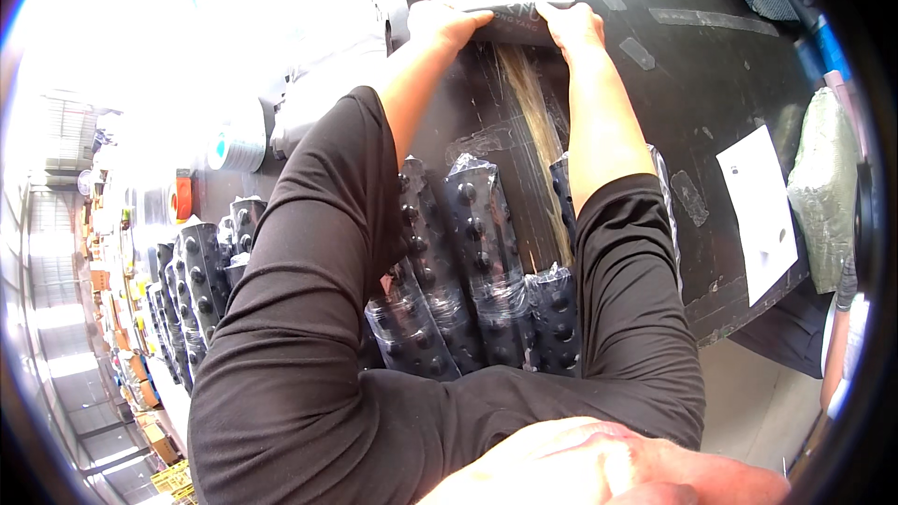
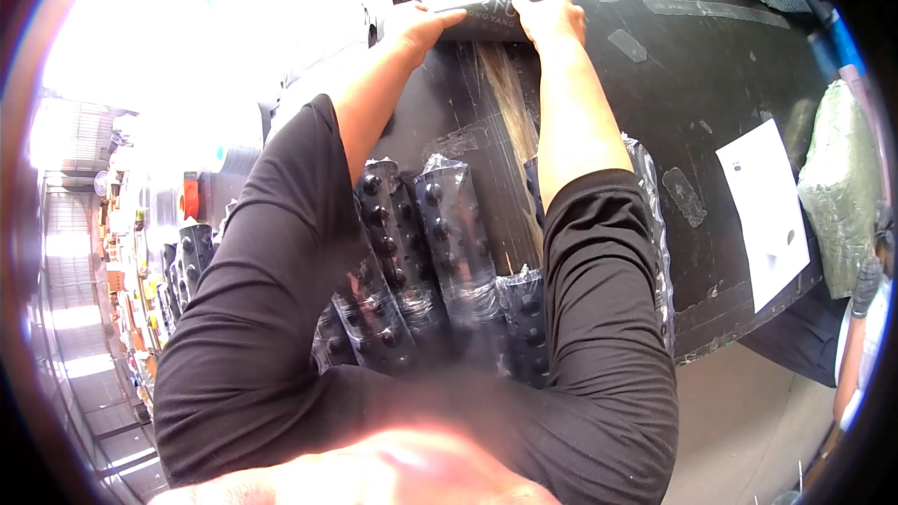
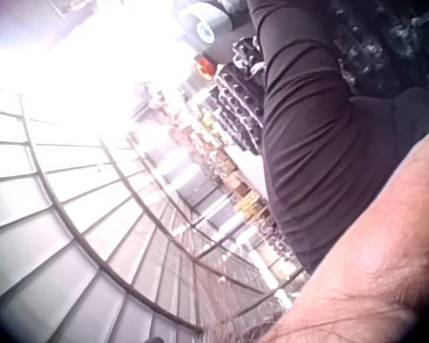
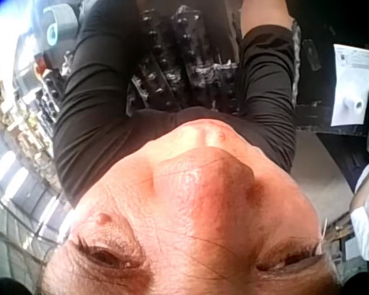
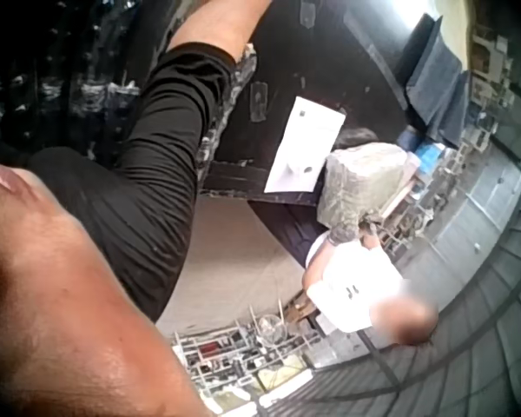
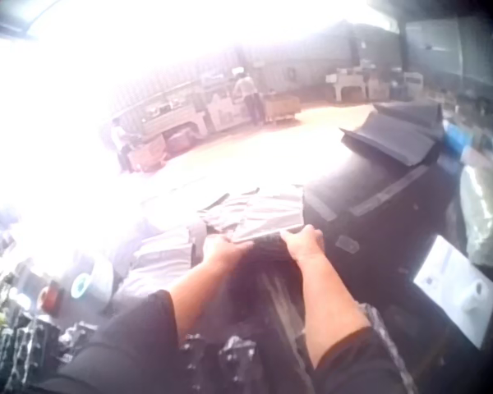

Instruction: The person packs black, cylindrical, bubble-wrapped items into a large cardboard box. They arrange the items in rows, occasionally using tape to secure them, and handle shipping labels and packing materials on a nearby table.

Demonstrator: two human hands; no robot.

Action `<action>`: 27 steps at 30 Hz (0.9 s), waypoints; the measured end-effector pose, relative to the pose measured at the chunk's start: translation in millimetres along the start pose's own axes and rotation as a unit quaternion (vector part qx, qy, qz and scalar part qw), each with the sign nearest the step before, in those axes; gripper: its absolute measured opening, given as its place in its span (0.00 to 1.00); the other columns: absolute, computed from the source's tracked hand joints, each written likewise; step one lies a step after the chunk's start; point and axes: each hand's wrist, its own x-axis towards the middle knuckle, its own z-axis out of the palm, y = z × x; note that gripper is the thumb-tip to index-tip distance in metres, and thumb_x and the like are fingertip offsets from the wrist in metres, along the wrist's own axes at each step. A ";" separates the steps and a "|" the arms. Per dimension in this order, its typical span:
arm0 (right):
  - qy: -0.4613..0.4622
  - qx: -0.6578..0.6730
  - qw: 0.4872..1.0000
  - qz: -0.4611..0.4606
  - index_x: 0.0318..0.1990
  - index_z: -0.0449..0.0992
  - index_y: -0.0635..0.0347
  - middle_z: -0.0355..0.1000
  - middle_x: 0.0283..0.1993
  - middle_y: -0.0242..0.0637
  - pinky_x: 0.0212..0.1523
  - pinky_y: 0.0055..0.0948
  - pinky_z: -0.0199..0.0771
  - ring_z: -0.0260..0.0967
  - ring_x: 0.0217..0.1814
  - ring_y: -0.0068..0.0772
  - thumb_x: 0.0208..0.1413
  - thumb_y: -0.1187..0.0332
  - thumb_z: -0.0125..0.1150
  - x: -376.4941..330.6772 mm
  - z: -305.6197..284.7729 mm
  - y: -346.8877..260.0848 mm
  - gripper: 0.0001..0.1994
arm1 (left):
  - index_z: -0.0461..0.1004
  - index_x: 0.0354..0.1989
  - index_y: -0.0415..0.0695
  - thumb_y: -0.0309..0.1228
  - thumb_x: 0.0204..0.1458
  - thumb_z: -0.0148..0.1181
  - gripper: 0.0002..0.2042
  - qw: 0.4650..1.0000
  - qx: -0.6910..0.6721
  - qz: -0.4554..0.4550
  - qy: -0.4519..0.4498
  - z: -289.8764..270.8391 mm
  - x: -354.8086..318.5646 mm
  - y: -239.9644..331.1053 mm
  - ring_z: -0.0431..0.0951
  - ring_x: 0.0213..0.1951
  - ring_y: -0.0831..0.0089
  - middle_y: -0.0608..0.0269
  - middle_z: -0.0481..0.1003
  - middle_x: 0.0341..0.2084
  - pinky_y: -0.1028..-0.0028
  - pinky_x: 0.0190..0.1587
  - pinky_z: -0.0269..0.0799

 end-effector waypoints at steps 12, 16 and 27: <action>-0.132 0.216 0.964 0.088 0.57 0.71 0.71 0.67 0.62 0.49 0.64 0.51 0.54 0.58 0.67 0.44 0.48 0.48 0.68 5.6 3.5 17.1 0.36 | 0.71 0.59 0.46 0.48 0.44 0.71 0.34 0.964 -0.149 -0.112 -0.191 -9.3 -15.1 6.1 0.68 0.59 0.58 0.51 0.70 0.57 0.53 0.54 0.67; -0.080 0.260 0.962 0.037 0.54 0.73 0.70 0.72 0.57 0.48 0.63 0.43 0.59 0.64 0.62 0.41 0.48 0.53 0.71 -1.2 -10.1 3.8 0.32 | 0.73 0.55 0.45 0.39 0.43 0.73 0.29 0.986 -0.107 -0.092 -0.088 -13.6 -33.5 48.8 0.72 0.53 0.59 0.55 0.74 0.51 0.57 0.46 0.73; -0.132 0.285 0.949 -0.039 0.57 0.73 0.63 0.72 0.56 0.44 0.61 0.36 0.60 0.66 0.59 0.34 0.45 0.44 0.71 -8.0 -28.9 -5.8 0.38 | 0.64 0.61 0.40 0.36 0.42 0.74 0.37 0.941 -0.277 -0.138 -0.139 -1.5 -26.3 20.9 0.70 0.56 0.59 0.52 0.72 0.53 0.63 0.59 0.62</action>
